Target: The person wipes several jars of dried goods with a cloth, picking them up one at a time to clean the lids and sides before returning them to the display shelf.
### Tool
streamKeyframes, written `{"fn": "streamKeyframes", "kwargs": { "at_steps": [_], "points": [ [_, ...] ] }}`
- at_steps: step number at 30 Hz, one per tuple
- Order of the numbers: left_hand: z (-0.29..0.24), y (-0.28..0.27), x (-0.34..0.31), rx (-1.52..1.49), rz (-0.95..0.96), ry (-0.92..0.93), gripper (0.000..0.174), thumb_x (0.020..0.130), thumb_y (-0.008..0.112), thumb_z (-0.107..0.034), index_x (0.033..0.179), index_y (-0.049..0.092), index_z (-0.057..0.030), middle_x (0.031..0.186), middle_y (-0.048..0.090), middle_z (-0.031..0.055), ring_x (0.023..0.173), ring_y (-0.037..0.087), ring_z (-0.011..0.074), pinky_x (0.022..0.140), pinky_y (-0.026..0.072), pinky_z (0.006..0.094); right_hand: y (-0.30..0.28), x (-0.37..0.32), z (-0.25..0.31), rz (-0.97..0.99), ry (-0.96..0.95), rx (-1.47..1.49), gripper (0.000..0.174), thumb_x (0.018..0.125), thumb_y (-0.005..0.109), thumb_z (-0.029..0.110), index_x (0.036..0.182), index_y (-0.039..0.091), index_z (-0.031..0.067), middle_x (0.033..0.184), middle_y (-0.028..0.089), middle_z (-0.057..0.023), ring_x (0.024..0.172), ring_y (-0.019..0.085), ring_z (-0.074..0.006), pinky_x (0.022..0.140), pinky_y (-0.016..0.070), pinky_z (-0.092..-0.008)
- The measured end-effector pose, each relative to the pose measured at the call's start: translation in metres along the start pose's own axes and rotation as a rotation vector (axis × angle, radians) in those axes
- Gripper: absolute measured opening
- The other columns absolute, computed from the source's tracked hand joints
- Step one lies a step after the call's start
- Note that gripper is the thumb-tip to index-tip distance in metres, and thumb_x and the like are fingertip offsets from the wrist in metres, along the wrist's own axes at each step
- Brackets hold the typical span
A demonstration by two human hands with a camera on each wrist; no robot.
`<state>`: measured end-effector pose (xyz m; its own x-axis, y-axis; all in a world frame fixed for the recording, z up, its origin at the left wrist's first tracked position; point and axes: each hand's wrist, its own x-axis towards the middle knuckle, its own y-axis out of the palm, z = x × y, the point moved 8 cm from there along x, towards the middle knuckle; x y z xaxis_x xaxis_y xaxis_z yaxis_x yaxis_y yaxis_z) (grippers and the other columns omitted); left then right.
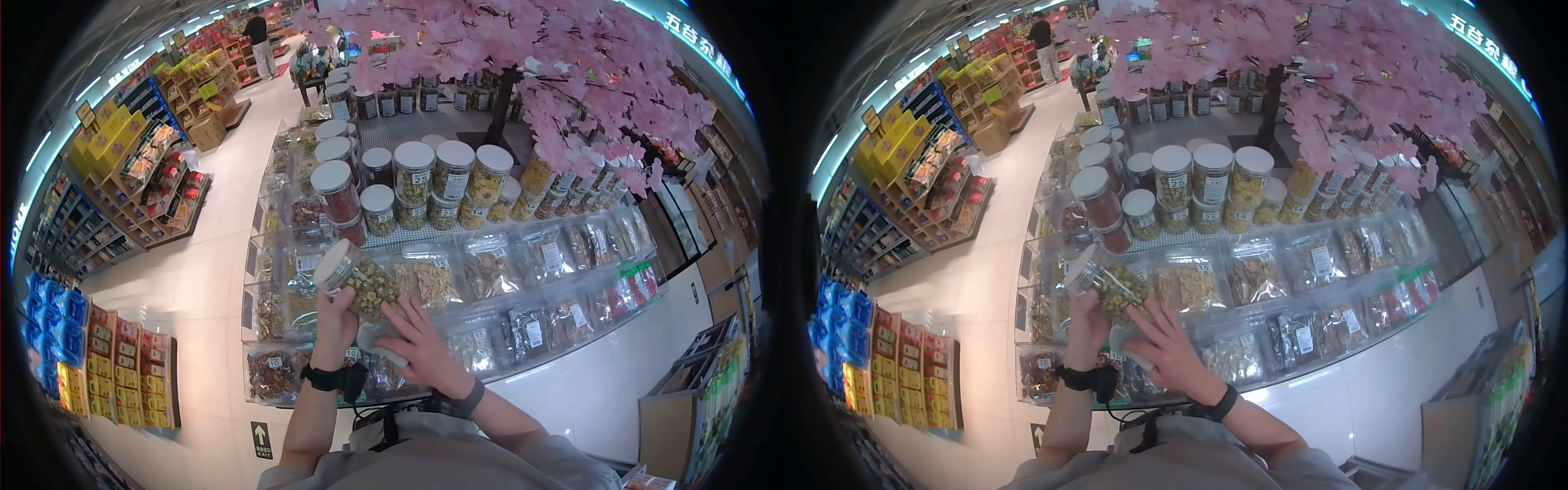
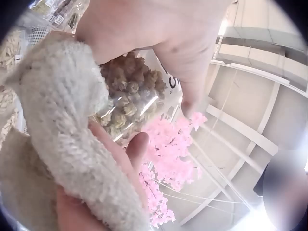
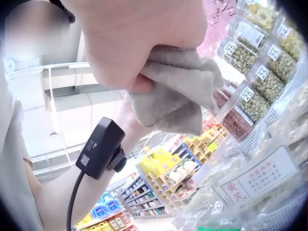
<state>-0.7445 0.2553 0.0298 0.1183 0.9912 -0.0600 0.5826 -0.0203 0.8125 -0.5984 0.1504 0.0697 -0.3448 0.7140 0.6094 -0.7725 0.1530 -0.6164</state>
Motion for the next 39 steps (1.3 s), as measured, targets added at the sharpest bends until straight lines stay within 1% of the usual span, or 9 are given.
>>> {"fn": "streamKeyframes", "kwargs": {
  "at_steps": [6,8,11,15,18,24,30,34,39],
  "points": [
    [0.001,-0.038,-0.022,0.584,-0.004,0.069,0.084,0.073,0.089,-0.004,0.144,0.044,-0.0008,0.131,0.062,0.0115,0.119,0.062,0.0246,0.102,0.0506,0.0384,-0.008,-0.024,0.001,0.100,0.104,0.225,0.048,0.071,0.064,-0.003,0.117,0.071,0.0084,0.149,0.054,-0.0186,0.144,0.044,-0.0409,0.121,0.0336,-0.0533],
    [-0.023,-0.014,-0.044,1.068,-0.014,0.405,0.095,0.065,0.097,-0.016,0.142,0.045,-0.0001,0.129,0.062,0.0135,0.118,0.062,0.0266,0.102,0.0500,0.0392,-0.022,-0.048,-0.044,-0.122,0.544,0.587,0.054,0.073,0.061,-0.007,0.125,0.068,0.0055,0.143,0.061,-0.0186,0.138,0.052,-0.0386,0.117,0.0397,-0.0466],
    [-0.015,-0.005,-0.067,1.257,-0.033,0.323,0.098,0.060,0.100,-0.024,0.138,0.047,-0.0003,0.128,0.062,0.0160,0.119,0.061,0.0280,0.102,0.0500,0.0408,-0.067,-0.030,-0.042,-0.416,0.553,0.467,0.057,0.074,0.060,-0.009,0.129,0.067,0.0032,0.141,0.062,-0.0186,0.135,0.055,-0.0381,0.114,0.0433,-0.0432],
    [0.001,0.011,-0.089,1.456,0.050,0.454,0.092,0.058,0.098,-0.021,0.136,0.051,-0.0042,0.128,0.062,0.0176,0.117,0.062,0.0323,0.100,0.0505,0.0424,-0.076,0.002,0.010,-0.325,0.326,0.133,0.055,0.074,0.062,-0.008,0.128,0.067,0.0034,0.140,0.062,-0.0182,0.135,0.055,-0.0360,0.116,0.0428,-0.0452],
    [0.008,0.002,-0.091,1.217,-0.024,0.343,0.089,0.057,0.097,-0.016,0.134,0.055,-0.0052,0.127,0.062,0.0173,0.116,0.063,0.0338,0.097,0.0520,0.0419,-0.042,0.004,0.054,0.079,-0.016,0.087,0.051,0.075,0.064,-0.004,0.125,0.070,0.0062,0.139,0.063,-0.0153,0.135,0.055,-0.0348,0.118,0.0427,-0.0491],
    [0.000,0.038,-0.112,1.462,0.201,0.654,0.078,0.064,0.092,-0.009,0.133,0.056,-0.0031,0.123,0.065,0.0168,0.111,0.066,0.0320,0.094,0.0543,0.0377,-0.059,-0.005,0.035,-0.074,0.137,0.036,0.051,0.073,0.065,-0.003,0.123,0.071,0.0043,0.136,0.065,-0.0155,0.134,0.057,-0.0333,0.117,0.0444,-0.0488],
    [0.010,-0.011,-0.100,1.056,-0.023,0.296,0.086,0.060,0.097,-0.014,0.134,0.056,-0.0036,0.126,0.064,0.0165,0.117,0.064,0.0322,0.100,0.0518,0.0407,-0.046,-0.011,0.058,0.120,-0.045,0.185,0.050,0.072,0.065,-0.004,0.122,0.070,0.0033,0.133,0.066,-0.0150,0.131,0.059,-0.0343,0.115,0.0459,-0.0491],
    [0.009,0.014,-0.115,1.373,0.095,0.424,0.085,0.059,0.097,-0.014,0.133,0.057,-0.0037,0.126,0.064,0.0173,0.117,0.064,0.0322,0.100,0.0515,0.0419,-0.055,-0.012,0.023,-0.034,0.127,0.021,0.052,0.069,0.066,-0.005,0.120,0.071,0.0038,0.133,0.067,-0.0141,0.131,0.059,-0.0329,0.115,0.0457,-0.0487],
    [0.019,-0.015,-0.105,1.292,-0.018,0.311,0.087,0.056,0.096,-0.014,0.133,0.057,-0.0042,0.125,0.064,0.0173,0.115,0.065,0.0324,0.099,0.0519,0.0414,-0.041,-0.005,0.055,0.048,0.011,0.064,0.049,0.069,0.070,-0.003,0.118,0.071,0.0030,0.133,0.067,-0.0136,0.131,0.059,-0.0330,0.115,0.0465,-0.0473]
  ]
}}
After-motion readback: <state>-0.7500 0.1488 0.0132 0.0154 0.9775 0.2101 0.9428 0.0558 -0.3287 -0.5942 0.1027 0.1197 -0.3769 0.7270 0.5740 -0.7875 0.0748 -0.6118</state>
